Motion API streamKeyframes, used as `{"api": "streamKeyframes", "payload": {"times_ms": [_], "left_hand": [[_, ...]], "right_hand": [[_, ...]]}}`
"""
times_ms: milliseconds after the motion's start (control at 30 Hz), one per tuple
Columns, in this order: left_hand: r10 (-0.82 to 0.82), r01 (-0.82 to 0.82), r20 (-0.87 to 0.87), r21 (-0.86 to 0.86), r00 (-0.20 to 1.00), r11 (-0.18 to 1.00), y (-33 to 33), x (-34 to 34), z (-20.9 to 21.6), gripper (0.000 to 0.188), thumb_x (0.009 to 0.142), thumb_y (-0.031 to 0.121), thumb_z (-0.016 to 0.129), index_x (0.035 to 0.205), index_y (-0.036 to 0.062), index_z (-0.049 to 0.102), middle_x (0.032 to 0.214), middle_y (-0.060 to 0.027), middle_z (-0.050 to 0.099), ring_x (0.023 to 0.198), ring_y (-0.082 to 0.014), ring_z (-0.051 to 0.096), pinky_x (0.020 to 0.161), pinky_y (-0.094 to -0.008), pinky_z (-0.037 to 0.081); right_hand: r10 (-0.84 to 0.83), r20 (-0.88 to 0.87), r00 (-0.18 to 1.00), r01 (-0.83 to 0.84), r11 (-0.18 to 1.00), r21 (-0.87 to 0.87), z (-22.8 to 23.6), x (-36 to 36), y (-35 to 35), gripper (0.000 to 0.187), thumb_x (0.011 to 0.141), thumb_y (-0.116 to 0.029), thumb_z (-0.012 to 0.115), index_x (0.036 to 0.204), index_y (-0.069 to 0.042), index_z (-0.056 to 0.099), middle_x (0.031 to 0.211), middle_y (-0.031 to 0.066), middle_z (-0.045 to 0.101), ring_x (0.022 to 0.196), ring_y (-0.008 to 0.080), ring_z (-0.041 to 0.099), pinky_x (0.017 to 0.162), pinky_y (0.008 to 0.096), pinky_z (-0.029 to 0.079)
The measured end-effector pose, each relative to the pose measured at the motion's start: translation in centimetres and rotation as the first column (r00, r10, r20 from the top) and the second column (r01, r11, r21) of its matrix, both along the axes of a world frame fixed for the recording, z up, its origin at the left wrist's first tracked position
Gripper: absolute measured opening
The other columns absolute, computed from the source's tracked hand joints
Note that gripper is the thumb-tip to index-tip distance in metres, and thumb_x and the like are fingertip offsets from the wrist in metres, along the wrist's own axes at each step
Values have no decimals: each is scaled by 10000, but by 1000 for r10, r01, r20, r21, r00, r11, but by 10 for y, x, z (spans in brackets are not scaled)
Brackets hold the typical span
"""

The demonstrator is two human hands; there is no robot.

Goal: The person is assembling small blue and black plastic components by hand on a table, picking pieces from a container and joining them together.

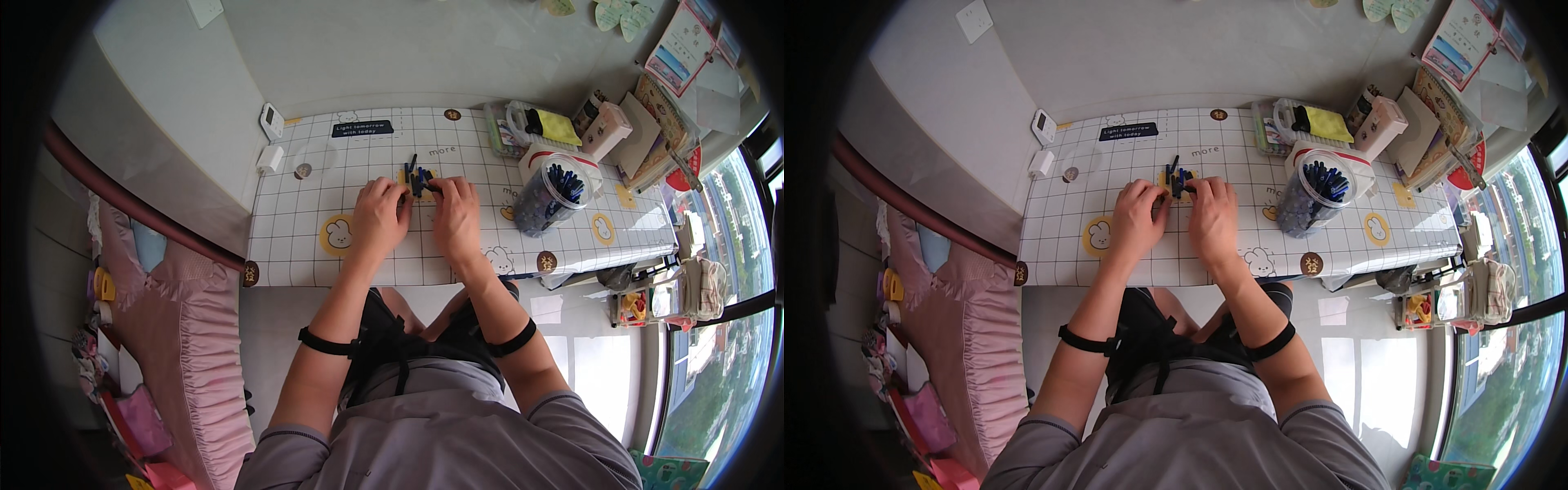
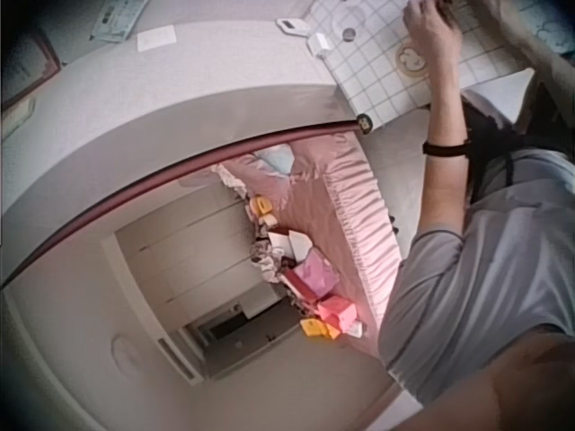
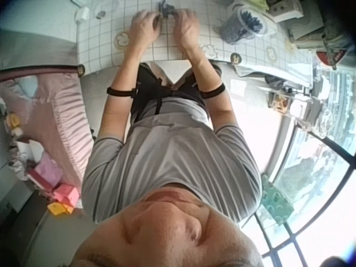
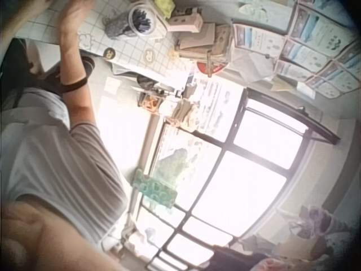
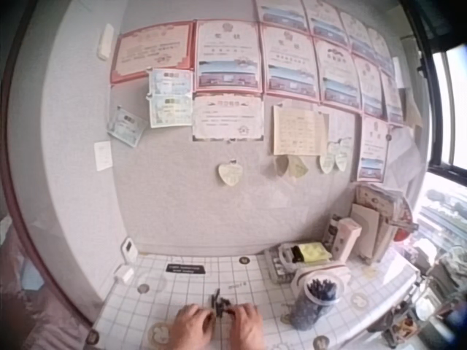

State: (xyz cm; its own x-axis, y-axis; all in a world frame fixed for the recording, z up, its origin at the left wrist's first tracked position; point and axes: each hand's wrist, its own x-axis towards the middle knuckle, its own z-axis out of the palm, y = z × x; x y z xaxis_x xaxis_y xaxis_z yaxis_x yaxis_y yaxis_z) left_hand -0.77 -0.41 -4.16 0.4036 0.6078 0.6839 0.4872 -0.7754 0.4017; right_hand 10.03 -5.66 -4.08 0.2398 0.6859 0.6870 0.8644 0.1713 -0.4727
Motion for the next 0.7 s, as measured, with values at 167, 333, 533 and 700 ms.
{"api": "streamKeyframes", "payload": {"times_ms": [167,333,533,700], "left_hand": [[-107,108,-31,28,994,994,0,3,1,122,635,35,542,755,21,525,711,-74,456,674,-235,459,620,-316,381],[-90,93,-73,49,993,994,0,3,1,155,632,39,549,785,22,525,718,-72,454,688,-235,456,625,-313,383],[-64,66,-63,28,996,997,-1,3,4,166,619,63,565,764,22,495,723,-74,452,693,-244,447,636,-319,374],[-32,36,-103,41,994,999,0,4,4,174,611,42,545,761,33,458,721,-76,451,712,-248,442,653,-329,362]], "right_hand": [[-32,-3,999,32,999,-24,1,0,-1,142,677,-15,450,814,-40,479,769,87,470,717,259,432,643,331,346],[-38,6,999,39,999,-31,1,0,-1,130,680,-23,451,805,-41,484,767,86,470,715,258,433,641,331,347],[-16,10,1000,16,999,-47,2,-2,-2,140,677,-14,442,810,-38,480,775,89,467,713,259,433,641,332,351],[6,29,1000,-4,998,-58,2,-3,-1,155,671,-3,430,816,-35,475,784,94,463,718,262,432,644,330,357]]}}
